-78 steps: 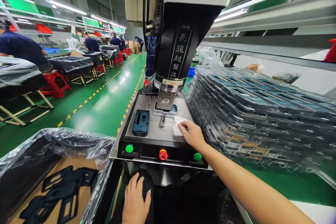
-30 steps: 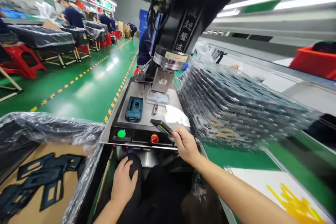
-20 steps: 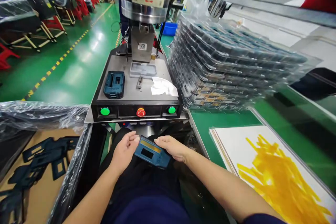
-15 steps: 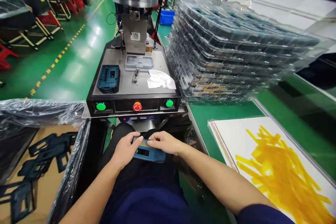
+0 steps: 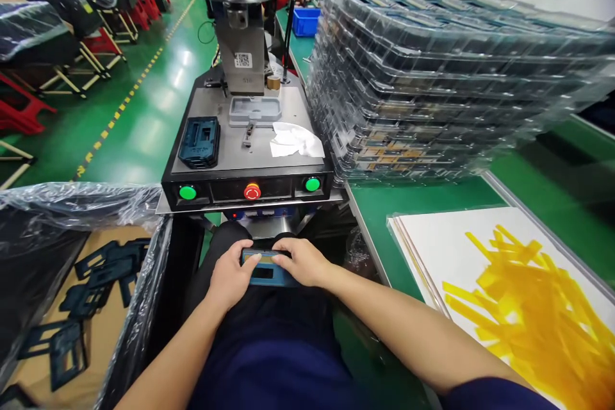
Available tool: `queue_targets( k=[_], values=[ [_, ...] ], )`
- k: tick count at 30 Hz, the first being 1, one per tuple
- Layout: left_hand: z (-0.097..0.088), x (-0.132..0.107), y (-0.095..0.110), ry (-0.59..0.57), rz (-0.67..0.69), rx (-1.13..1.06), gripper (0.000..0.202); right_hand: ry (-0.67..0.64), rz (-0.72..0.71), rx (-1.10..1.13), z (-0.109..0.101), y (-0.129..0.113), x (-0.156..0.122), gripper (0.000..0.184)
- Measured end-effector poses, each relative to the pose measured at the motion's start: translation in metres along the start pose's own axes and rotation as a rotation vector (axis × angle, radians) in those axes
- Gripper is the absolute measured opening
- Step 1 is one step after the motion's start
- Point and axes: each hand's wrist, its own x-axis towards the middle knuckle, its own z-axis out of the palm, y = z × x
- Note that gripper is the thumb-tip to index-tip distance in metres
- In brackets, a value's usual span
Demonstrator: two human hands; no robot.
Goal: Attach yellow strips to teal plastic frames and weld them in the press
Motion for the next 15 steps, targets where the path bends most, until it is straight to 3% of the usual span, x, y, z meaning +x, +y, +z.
queue_targets(
  k=[4, 6, 8, 11, 15],
  values=[
    [0.007, -0.009, 0.012, 0.188, 0.102, 0.179, 0.085, 0.036, 0.012, 0.294, 0.014, 0.004, 0.001, 0.028],
    [0.008, -0.012, 0.016, 0.220, 0.141, 0.240, 0.099, 0.031, 0.010, 0.379, 0.019, 0.004, 0.001, 0.030],
    [0.005, -0.012, 0.016, 0.208, 0.145, 0.216, 0.089, 0.027, 0.026, 0.422, 0.022, 0.005, 0.001, 0.030],
    [-0.003, -0.007, 0.007, 0.169, 0.107, 0.075, 0.055, 0.033, 0.088, 0.490, 0.024, 0.008, 0.003, 0.030],
    [-0.010, -0.001, -0.005, 0.105, -0.012, -0.365, 0.041, 0.002, 0.106, 0.544, 0.025, 0.012, 0.008, 0.031]
  ],
)
